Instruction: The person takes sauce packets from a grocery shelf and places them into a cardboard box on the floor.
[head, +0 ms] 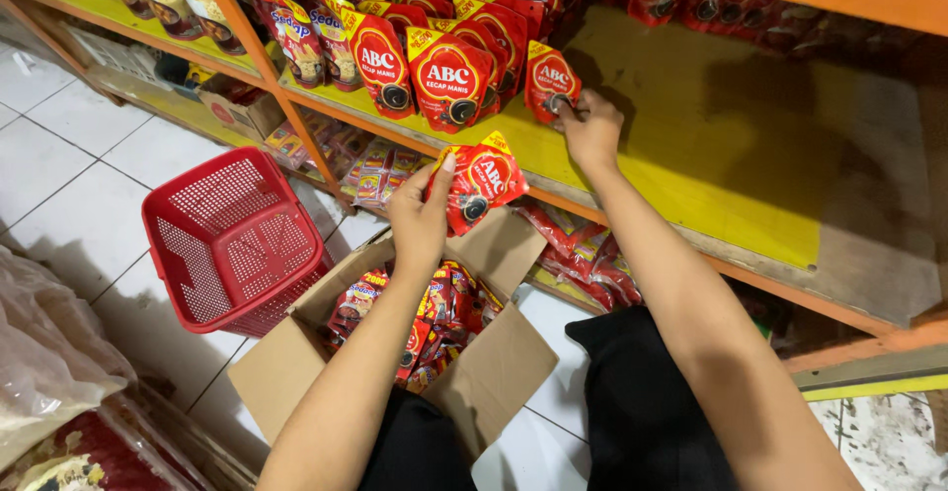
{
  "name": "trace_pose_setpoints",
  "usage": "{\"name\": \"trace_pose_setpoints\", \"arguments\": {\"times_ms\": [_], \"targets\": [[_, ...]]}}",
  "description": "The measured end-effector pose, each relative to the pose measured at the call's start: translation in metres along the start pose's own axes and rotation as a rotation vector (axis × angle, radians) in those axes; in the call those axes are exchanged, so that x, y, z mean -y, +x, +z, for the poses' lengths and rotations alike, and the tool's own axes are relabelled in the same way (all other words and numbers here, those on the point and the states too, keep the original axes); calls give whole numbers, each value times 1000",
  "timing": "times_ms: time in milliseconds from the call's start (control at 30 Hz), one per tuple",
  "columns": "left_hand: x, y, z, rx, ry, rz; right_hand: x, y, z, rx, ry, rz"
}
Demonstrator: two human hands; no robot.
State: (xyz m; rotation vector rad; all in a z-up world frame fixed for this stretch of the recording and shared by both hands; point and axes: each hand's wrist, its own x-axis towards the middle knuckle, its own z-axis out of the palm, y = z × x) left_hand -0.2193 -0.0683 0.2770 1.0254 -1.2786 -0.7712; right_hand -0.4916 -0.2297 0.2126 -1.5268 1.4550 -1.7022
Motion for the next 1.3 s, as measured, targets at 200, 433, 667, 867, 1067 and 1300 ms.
{"name": "trace_pose_setpoints", "arguments": {"times_ms": [200,433,667,867,1067,1300], "targets": [[1,4,-2,-29,-160,-43,35,-17,-11,-180,-284,-215],[-1,9,-2,-46,-402,-43,130,-71,-26,506,411,428],[-1,8,7,-1,-323,-12,156,-81,-27,417,365,318],[-3,6,-1,-30,-279,-84,145,-60,-34,70,-72,-324],[0,5,-7,-5,-192,-71,117,-49,-29,224,-297,-213],[9,4,-3,29,-91,1,83,-44,-25,320,23,263]]}}
